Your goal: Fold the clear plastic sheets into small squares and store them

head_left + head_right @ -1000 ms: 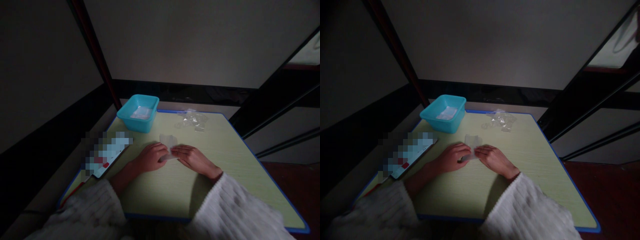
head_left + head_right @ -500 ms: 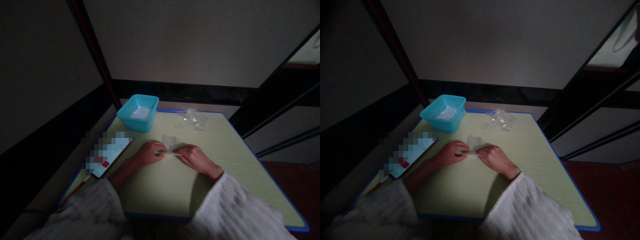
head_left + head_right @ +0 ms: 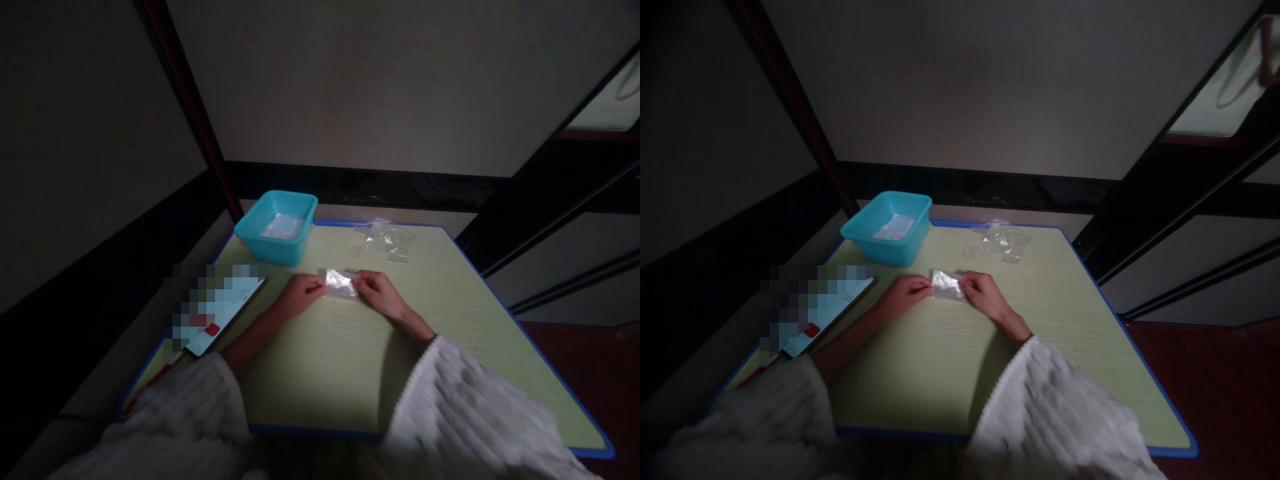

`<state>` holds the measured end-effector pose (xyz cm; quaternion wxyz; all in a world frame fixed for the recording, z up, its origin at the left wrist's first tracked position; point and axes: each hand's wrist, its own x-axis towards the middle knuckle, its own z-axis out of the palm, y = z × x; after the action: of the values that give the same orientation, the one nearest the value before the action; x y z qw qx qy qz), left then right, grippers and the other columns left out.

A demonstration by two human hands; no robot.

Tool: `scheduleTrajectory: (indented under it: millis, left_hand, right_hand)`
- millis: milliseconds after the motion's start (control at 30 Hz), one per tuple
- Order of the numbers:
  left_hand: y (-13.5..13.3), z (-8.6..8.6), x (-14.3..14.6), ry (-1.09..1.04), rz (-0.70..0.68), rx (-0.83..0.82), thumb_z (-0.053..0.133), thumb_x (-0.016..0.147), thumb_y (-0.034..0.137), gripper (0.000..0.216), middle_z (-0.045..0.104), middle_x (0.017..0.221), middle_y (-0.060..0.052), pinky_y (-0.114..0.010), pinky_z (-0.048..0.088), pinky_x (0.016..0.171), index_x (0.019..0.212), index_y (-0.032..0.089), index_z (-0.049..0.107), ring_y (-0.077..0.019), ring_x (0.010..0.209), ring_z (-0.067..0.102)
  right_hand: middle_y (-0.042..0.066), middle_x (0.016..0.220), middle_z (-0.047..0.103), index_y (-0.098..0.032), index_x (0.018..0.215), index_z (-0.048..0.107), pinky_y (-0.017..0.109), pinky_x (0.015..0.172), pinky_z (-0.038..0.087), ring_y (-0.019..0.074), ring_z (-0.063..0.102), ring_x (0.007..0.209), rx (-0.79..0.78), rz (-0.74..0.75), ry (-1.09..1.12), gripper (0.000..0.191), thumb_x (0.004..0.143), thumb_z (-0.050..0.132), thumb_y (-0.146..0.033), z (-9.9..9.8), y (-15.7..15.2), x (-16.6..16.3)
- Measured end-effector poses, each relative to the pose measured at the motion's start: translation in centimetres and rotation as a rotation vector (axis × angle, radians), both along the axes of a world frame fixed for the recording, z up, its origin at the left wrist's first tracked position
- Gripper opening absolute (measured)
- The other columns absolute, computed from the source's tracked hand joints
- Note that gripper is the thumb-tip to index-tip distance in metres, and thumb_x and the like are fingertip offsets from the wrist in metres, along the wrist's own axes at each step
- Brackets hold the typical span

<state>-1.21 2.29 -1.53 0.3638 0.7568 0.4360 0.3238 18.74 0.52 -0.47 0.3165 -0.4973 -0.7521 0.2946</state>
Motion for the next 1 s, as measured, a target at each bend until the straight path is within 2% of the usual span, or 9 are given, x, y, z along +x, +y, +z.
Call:
scheduleTrajectory:
  millis: [200, 333, 533, 667, 733, 833, 900, 1000]
  left_hand:
    - [1.0, -0.8, 0.6, -0.099, 0.109, -0.087, 0.053, 0.067, 0.011, 0.004, 0.059, 0.059, 0.003, -0.018, 0.044, 0.052, 0.066, 0.015, 0.052, -0.0121, 0.057, 0.06]
    - [0.9, -0.9, 0.9, -0.133, 0.177, -0.122, 0.056, 0.063, 0.008, 0.02, 0.057, 0.061, 0.006, -0.018, 0.044, 0.05, 0.077, 0.017, 0.046, -0.0112, 0.054, 0.061]
    - [0.6, -0.7, 1.2, -0.128, 0.24, -0.119, 0.06, 0.059, 0.005, 0.033, 0.055, 0.06, 0.009, -0.017, 0.041, 0.05, 0.084, 0.019, 0.043, -0.0098, 0.052, 0.059]
    - [0.6, -0.8, 1.4, -0.121, 0.253, -0.116, 0.06, 0.059, 0.004, 0.036, 0.054, 0.059, 0.01, -0.017, 0.04, 0.051, 0.086, 0.019, 0.042, -0.0087, 0.05, 0.058]
    - [0.7, -0.8, 1.5, -0.117, 0.258, -0.114, 0.06, 0.059, 0.004, 0.038, 0.053, 0.059, 0.01, -0.017, 0.04, 0.051, 0.088, 0.02, 0.042, -0.0086, 0.05, 0.057]
    - [0.7, -0.9, 1.6, -0.111, 0.265, -0.112, 0.061, 0.059, 0.004, 0.041, 0.052, 0.057, 0.011, -0.017, 0.041, 0.051, 0.091, 0.02, 0.041, -0.0088, 0.05, 0.057]
    - [0.8, -0.9, 1.6, -0.108, 0.267, -0.111, 0.061, 0.058, 0.003, 0.042, 0.052, 0.057, 0.011, -0.017, 0.041, 0.051, 0.091, 0.02, 0.041, -0.0089, 0.05, 0.056]
    - [0.8, -0.8, 1.5, -0.105, 0.266, -0.108, 0.06, 0.058, 0.003, 0.043, 0.053, 0.057, 0.011, -0.018, 0.042, 0.052, 0.092, 0.02, 0.041, -0.0087, 0.05, 0.056]
  right_hand:
    - [-0.004, 0.046, 0.043, -0.019, 0.056, 0.042, 0.02, 0.04, 0.029, 0.0091, 0.039, 0.042, -0.034, -0.133, 0.063, 0.027, 0.075, 0.039, -0.038, -1.1, 1.5, -0.6]
    - [-0.004, 0.048, 0.049, -0.017, 0.072, 0.05, 0.02, 0.041, 0.032, 0.011, 0.046, 0.042, -0.031, -0.222, 0.063, 0.012, 0.071, 0.044, -0.028, -1.4, 1.7, -1.0]
    - [-0.006, 0.049, 0.051, -0.016, 0.093, 0.049, 0.021, 0.044, 0.037, 0.0124, 0.049, 0.041, 0.034, -0.298, 0.016, 0.022, 0.072, 0.047, -0.022, -1.3, 1.4, -1.0]
    - [0.004, 0.068, 0.06, -0.014, 0.097, 0.051, 0.029, 0.057, 0.045, 0.0172, 0.057, 0.058, 0.142, -0.332, -0.067, 0.024, 0.075, 0.043, -0.02, -0.5, 0.6, -1.0]
    - [0.011, 0.085, 0.061, -0.013, 0.097, 0.054, 0.035, 0.07, 0.046, 0.0214, 0.058, 0.076, 0.207, -0.3, -0.118, 0.026, 0.077, 0.04, -0.019, 0.2, -0.1, -1.2]
    - [0.014, 0.105, 0.06, -0.012, 0.104, 0.057, 0.039, 0.087, 0.041, 0.0248, 0.053, 0.099, 0.274, -0.131, -0.226, 0.031, 0.079, 0.042, -0.021, 0.8, -1.1, -1.9]
    - [0.016, 0.123, 0.052, -0.009, 0.118, 0.05, 0.044, 0.097, 0.032, 0.0261, 0.045, 0.114, 0.334, 0.005, -0.419, 0.04, 0.083, 0.041, -0.025, 0.7, -1.7, -2.4]
    - [0.018, 0.139, 0.034, -0.004, 0.131, 0.036, 0.048, 0.104, 0.021, 0.0264, 0.03, 0.127, 0.345, 0.083, -0.644, 0.053, 0.088, 0.036, -0.034, 0.0, -2.0, -2.8]
